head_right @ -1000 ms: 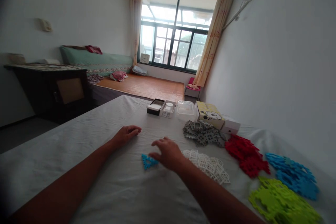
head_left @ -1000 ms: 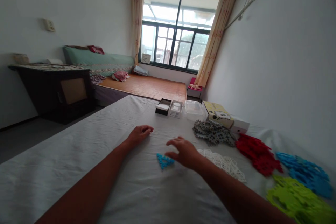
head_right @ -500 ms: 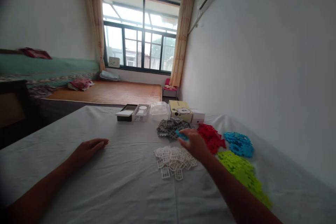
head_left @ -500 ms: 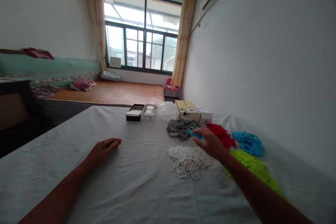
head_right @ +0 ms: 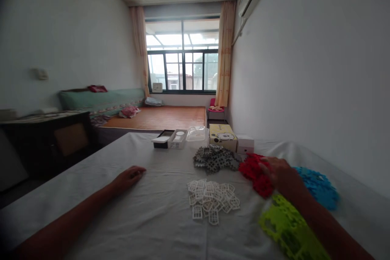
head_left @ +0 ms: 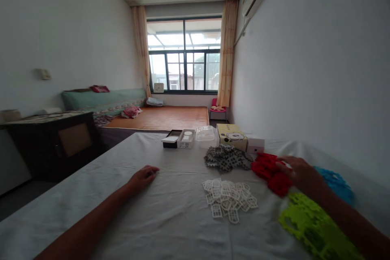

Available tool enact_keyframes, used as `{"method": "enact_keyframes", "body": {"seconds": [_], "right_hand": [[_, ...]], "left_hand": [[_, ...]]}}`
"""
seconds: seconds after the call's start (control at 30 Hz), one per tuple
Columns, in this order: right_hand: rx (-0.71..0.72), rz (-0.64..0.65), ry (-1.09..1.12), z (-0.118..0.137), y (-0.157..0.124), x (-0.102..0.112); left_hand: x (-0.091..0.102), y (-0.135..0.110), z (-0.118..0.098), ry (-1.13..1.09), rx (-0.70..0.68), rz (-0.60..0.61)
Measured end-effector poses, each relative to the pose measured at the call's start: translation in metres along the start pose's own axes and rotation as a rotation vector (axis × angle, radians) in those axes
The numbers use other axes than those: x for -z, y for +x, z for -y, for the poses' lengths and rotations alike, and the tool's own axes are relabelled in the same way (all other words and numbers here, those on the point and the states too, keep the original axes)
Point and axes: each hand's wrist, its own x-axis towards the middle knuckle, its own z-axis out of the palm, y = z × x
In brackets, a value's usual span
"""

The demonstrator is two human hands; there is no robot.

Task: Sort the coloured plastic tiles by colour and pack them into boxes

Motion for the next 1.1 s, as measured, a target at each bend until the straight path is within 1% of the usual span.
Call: {"method": "enact_keyframes", "body": {"seconds": [0.03,0.07,0.13,0.17,0.2,0.23,0.27,0.3,0.33,0.4,0.5,0.57,0.67,0.87,0.97,1.1], "right_hand": [[0.149,0.075,0.060,0.035,-0.008,-0.003],[0.268,0.150,0.099,0.071,-0.020,-0.007],[0.465,0.320,0.131,0.137,-0.056,-0.018],[0.578,0.402,0.138,0.162,-0.076,-0.025],[0.695,0.453,0.150,0.182,-0.095,-0.034],[0.799,0.457,0.155,0.196,-0.112,-0.042],[0.883,0.440,0.158,0.204,-0.125,-0.050],[0.937,0.410,0.166,0.207,-0.134,-0.057],[0.959,0.378,0.179,0.206,-0.140,-0.061],[0.930,0.349,0.227,0.200,-0.143,-0.063],[0.853,0.365,0.295,0.190,-0.138,-0.055],[0.840,0.378,0.308,0.187,-0.136,-0.051],[0.819,0.374,0.303,0.181,-0.134,-0.049],[0.710,0.307,0.298,0.167,-0.126,-0.053],[0.704,0.289,0.296,0.166,-0.124,-0.054],[0.758,0.233,0.277,0.169,-0.126,-0.056]], "left_hand": [[-0.001,-0.001,-0.002,0.034,-0.019,0.028],[-0.002,-0.002,-0.005,0.065,-0.035,0.039],[-0.006,-0.005,-0.011,0.150,-0.020,0.065],[-0.010,-0.007,-0.014,0.186,0.000,0.073],[-0.015,-0.009,-0.017,0.218,0.019,0.073],[-0.020,-0.012,-0.020,0.246,0.029,0.058],[-0.025,-0.015,-0.023,0.266,0.024,0.025],[-0.030,-0.018,-0.025,0.281,0.012,-0.021],[-0.034,-0.021,-0.027,0.292,-0.002,-0.070],[-0.039,-0.026,-0.029,0.294,-0.019,-0.145],[-0.039,-0.029,-0.032,0.285,-0.008,-0.168],[-0.037,-0.030,-0.035,0.291,-0.001,-0.172],[-0.036,-0.033,-0.043,0.323,0.004,-0.176],[-0.033,-0.037,-0.056,0.420,0.000,-0.142],[-0.025,-0.032,-0.057,0.443,-0.012,-0.088],[-0.013,-0.016,-0.053,0.445,-0.007,-0.020]]}}
